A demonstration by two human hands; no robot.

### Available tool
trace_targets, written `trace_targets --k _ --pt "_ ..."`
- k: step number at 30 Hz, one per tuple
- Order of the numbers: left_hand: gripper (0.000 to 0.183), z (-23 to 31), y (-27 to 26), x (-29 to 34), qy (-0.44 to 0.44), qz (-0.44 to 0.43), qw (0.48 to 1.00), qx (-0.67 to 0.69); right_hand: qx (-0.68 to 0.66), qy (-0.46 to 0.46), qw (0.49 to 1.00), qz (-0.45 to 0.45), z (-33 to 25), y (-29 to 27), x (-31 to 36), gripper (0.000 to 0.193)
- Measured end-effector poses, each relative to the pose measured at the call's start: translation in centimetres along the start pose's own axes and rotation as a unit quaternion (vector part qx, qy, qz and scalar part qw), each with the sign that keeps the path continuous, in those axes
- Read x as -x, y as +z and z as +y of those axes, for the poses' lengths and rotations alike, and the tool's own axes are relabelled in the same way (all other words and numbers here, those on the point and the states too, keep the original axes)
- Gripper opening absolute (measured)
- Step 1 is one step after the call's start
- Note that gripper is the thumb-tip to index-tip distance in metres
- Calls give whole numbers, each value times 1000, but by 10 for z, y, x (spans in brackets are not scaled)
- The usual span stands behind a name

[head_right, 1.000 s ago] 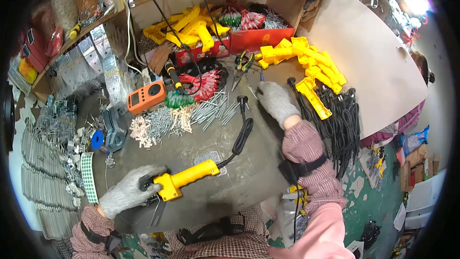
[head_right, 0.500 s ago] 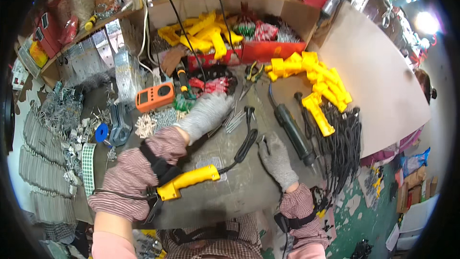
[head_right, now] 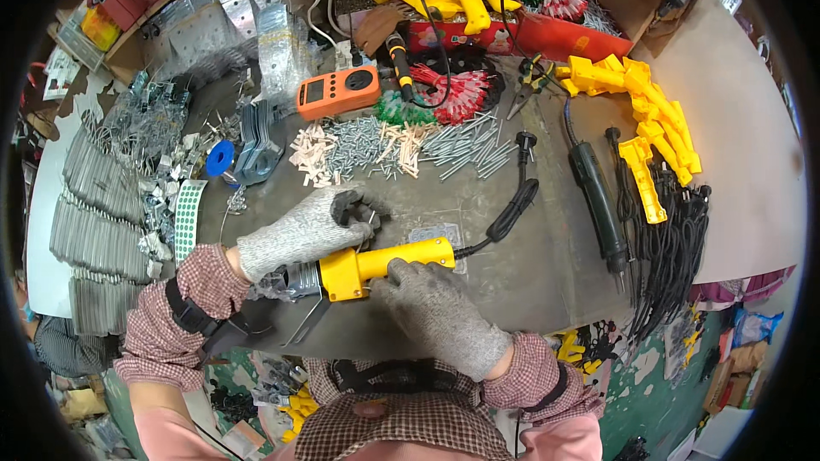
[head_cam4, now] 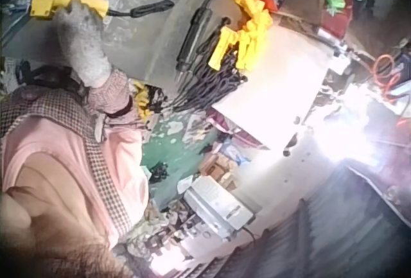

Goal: Assembling components and soldering wires inside a yellow plastic handheld device housing using a soldering iron and an electric screwdriver.

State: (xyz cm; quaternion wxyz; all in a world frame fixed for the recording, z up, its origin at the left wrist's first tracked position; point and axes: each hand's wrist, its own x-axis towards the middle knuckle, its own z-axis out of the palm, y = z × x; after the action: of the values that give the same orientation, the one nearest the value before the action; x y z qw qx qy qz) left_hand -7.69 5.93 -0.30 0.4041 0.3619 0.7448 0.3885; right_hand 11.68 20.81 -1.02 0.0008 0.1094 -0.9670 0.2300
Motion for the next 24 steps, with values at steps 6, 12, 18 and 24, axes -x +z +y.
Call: trace_targets --k 6,12,18,24 --pt "36 -7 -1 4 49 -27 998 11 21 21 999 36 -8 1 -7 30" --pt "45 -21 15 12 232 -29 955 -181 -15 -61 993 103 -3 -2 -22 23" --pt "27 -44 25 25 271 139 926 -225 -174 -23 980 95 -20 9 -24 30" --pt "43 -3 22 36 187 80 919 -339 -11 187 939 289 63 -33 20 42"
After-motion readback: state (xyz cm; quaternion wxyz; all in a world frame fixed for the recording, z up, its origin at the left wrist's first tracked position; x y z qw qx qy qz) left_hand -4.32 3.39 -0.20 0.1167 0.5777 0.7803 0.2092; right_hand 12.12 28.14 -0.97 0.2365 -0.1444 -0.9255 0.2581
